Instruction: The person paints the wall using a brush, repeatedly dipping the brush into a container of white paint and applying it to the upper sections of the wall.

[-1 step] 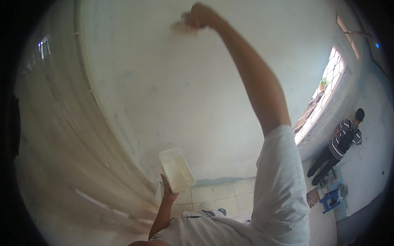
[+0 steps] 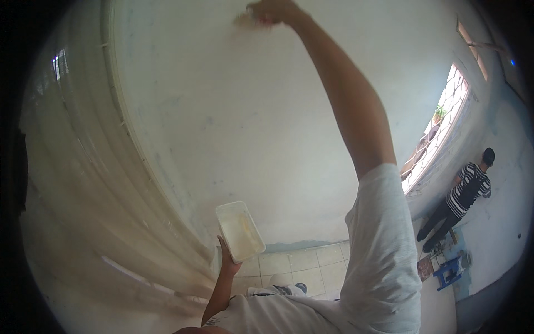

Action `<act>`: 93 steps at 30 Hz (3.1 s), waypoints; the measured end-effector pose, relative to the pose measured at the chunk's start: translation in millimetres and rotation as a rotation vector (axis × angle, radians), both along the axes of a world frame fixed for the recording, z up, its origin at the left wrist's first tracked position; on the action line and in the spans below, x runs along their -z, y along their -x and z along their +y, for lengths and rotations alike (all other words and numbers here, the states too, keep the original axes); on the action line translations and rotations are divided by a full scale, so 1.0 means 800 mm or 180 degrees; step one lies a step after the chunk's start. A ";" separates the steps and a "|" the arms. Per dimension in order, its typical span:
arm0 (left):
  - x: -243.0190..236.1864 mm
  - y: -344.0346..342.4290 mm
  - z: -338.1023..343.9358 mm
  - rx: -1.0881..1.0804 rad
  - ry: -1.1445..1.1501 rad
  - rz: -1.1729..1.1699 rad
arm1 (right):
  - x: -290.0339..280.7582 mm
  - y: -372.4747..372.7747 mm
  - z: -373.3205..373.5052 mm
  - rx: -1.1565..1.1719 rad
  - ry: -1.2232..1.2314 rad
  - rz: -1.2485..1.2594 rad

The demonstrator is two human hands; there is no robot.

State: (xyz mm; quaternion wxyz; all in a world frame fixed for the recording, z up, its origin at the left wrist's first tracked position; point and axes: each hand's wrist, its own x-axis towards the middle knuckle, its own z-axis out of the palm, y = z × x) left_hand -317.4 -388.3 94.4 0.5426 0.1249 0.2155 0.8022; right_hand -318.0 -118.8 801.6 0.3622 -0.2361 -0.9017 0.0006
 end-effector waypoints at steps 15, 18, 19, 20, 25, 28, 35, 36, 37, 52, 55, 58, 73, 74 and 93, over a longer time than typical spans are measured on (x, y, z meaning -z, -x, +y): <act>0.043 0.007 -0.014 -0.0223 -0.0111 -0.0109 | 0.373 -0.031 -0.085 -0.0067 0.1179 -0.1730; 0.024 -0.008 -0.005 -0.0222 -0.0104 -0.0083 | 0.357 -0.023 -0.033 -0.0370 0.1266 -0.2118; 0.016 -0.013 0.003 -0.0169 -0.0149 -0.0074 | 0.343 -0.010 0.022 -0.0492 0.0298 -0.2027; 0.012 -0.012 -0.002 -0.0220 -0.0157 -0.0060 | 0.301 0.004 0.027 -0.0541 0.0103 -0.1976; -0.001 -0.030 -0.006 -0.0036 0.0024 -0.0101 | 0.021 -0.002 0.021 -0.0861 0.0448 -0.0452; 0.019 -0.027 -0.006 -0.0081 0.0079 -0.0211 | -0.045 0.006 -0.034 0.0352 -0.1176 -0.0207; 0.033 -0.030 -0.037 -0.0348 0.0095 -0.0065 | 0.155 0.019 -0.036 0.0279 -0.0686 0.0283; 0.029 -0.030 -0.040 -0.0310 0.0104 -0.0094 | 0.224 0.018 -0.031 0.0317 -0.0798 0.0334; 0.029 -0.027 -0.045 -0.0312 0.0109 -0.0127 | 0.297 0.015 -0.045 0.0309 -0.0391 0.0362; 0.020 -0.019 -0.012 -0.0126 0.0028 0.0254 | 0.097 -0.089 0.037 0.0487 -0.0502 -0.0694; -0.009 -0.045 0.019 0.0190 0.0100 -0.0079 | 0.002 -0.134 -0.008 0.0694 -0.0653 0.0961; 0.003 -0.055 0.030 0.0277 0.0021 -0.0045 | 0.026 -0.151 0.016 0.0773 -0.0871 0.1259; 0.002 -0.065 0.121 0.0230 0.0740 -0.0039 | 0.704 -0.249 0.153 0.0462 0.2031 -0.0475; 0.009 -0.064 0.121 0.0227 0.0803 -0.0047 | 0.634 -0.245 0.159 0.0612 0.1787 -0.0204; -0.004 -0.140 0.227 -0.0110 0.0667 0.0594 | 0.710 -0.338 0.172 0.0530 0.1812 -0.0076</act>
